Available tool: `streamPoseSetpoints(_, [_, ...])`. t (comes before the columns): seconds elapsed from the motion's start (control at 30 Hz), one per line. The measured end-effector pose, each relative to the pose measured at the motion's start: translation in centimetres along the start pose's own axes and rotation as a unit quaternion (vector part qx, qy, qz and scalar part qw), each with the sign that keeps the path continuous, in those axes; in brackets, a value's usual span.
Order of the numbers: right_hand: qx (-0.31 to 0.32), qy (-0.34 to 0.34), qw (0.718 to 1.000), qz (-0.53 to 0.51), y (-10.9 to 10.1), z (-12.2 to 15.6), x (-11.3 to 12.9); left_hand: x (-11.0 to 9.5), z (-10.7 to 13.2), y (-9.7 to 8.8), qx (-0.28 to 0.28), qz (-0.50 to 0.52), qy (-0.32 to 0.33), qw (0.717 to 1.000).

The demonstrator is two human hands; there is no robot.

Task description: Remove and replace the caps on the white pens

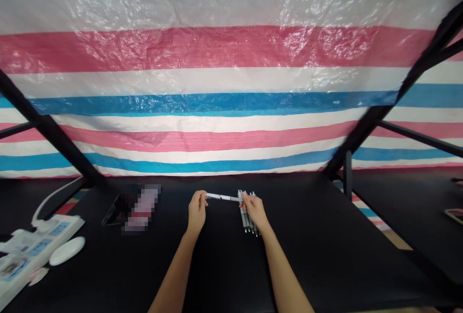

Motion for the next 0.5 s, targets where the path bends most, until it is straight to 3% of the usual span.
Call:
streamPoseSetpoints(0.37, [0.007,-0.001,1.0,-0.002,-0.1,0.2,0.7,0.7,0.0,0.1,-0.001,0.04,-0.042,0.998])
streamPoseSetpoints(0.5, [0.016,-0.053,0.997,0.046,0.0,0.7,1.8,0.6,-0.1,0.4,-0.007,0.127,-0.108,0.986])
Point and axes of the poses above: each hand's wrist, its own z-axis away from the middle knuckle, its own y-axis out of the palm, x = y × z, the point moved 2 cm from there along -z, towards the middle knuckle, and after that the axes turned 6 degrees about y, right-handed, at the moved point
